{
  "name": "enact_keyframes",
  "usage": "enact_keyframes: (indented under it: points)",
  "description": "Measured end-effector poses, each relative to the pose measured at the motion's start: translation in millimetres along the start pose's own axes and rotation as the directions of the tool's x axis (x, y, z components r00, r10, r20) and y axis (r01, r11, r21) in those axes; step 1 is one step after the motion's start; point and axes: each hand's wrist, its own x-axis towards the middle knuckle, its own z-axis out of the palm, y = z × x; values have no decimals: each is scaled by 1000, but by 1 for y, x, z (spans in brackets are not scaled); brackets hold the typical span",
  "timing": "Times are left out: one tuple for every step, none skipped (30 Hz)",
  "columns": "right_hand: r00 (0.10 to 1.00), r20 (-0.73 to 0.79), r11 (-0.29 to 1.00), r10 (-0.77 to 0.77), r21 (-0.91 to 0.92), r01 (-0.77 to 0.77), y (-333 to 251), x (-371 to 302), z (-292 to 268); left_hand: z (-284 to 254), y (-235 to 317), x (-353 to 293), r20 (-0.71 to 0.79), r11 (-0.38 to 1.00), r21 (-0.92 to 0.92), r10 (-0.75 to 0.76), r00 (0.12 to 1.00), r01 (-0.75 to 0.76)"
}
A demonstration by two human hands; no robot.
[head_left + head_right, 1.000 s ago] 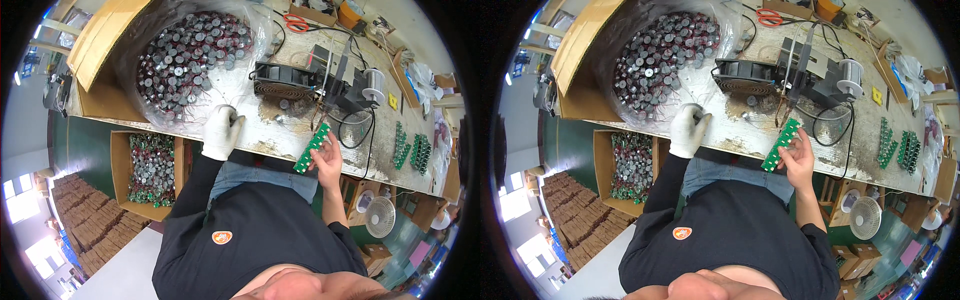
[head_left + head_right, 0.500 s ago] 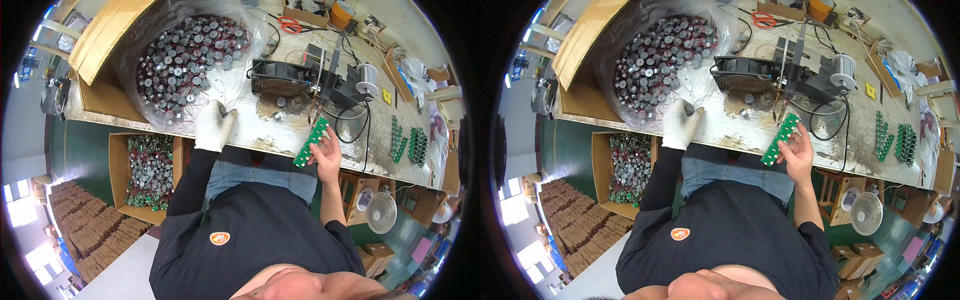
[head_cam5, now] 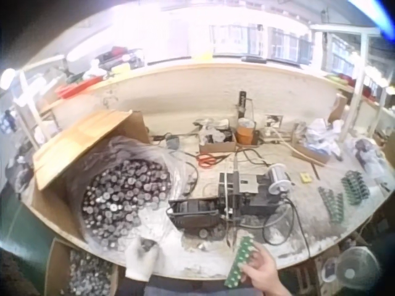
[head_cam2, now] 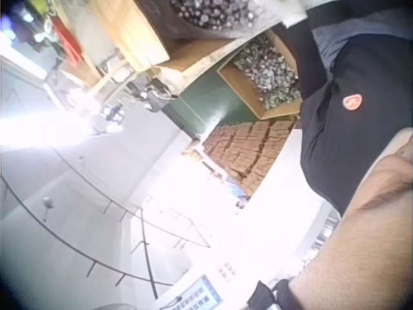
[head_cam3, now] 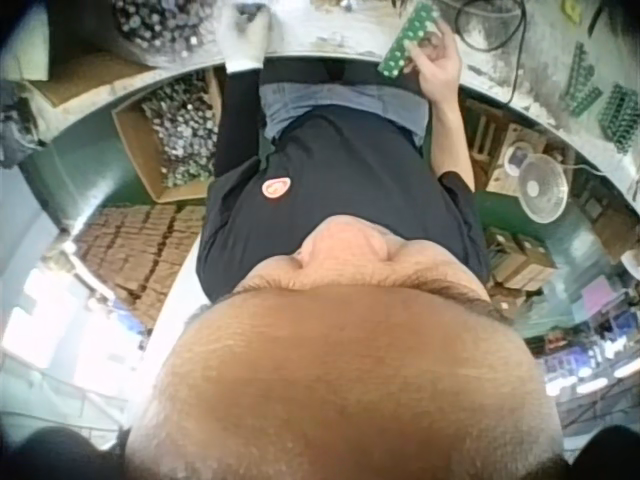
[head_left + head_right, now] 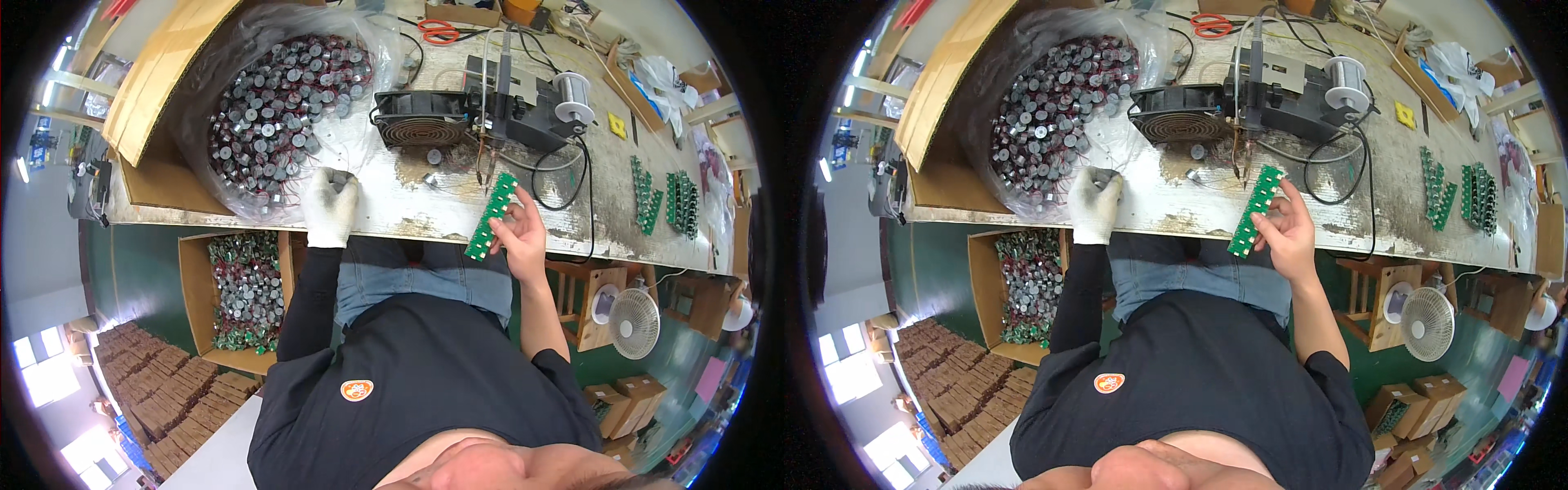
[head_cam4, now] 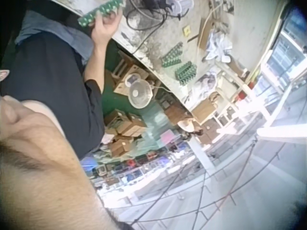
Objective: Assembling LED boards by picking components from a box and using a machine to process them on a workbench.
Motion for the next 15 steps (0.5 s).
enact_keyframes:
  points:
    - [1000,-1,1000,5,5,-5,0,0,0,-1,3,1,68,983,-146,-105,992,114]
    - [1000,-2,1000,11,10,-11,0,0,0,-3,6,0,68,983,-147,-101,993,111]
    - [1000,-1,1000,8,9,-8,-1,0,0,-6,13,-1,43,966,-240,-90,995,98]
    - [1000,5,1000,11,5,-11,-1,0,0,-8,17,-2,16,940,-331,-82,996,83]
    - [1000,11,1000,15,1,-15,-1,0,0,-8,12,-1,18,928,-361,-97,995,97]
    - [1000,14,1000,13,-1,-13,0,1,0,-9,13,-2,15,927,-363,-96,995,95]
    - [1000,14,1000,12,2,-12,1,1,-1,-11,16,-3,38,916,-387,-104,994,110]
    - [1000,15,1000,11,4,-11,2,0,-2,-12,18,-5,61,903,-410,-111,992,127]
    - [1000,14,1000,9,3,-9,2,1,-2,-12,22,-6,62,903,-411,-110,992,125]
    - [1000,4,1000,12,3,-12,2,0,-2,-10,26,-10,116,856,-491,-123,986,164]
    - [1000,-7,1000,15,3,-15,2,0,-2,-9,29,-14,173,800,-563,-130,976,207]
    - [1000,-10,1000,17,2,-17,2,0,-2,-7,32,-18,207,772,-597,-116,971,219]
    - [1000,-5,1000,25,8,-25,0,1,-1,-4,33,-21,208,785,-582,-110,972,213]
    - [999,-1,999,33,14,-33,-1,1,-1,0,34,-24,210,797,-567,-104,972,208]
    - [1000,8,1000,22,12,-22,-1,1,-1,5,34,-28,193,821,-547,-67,979,164]
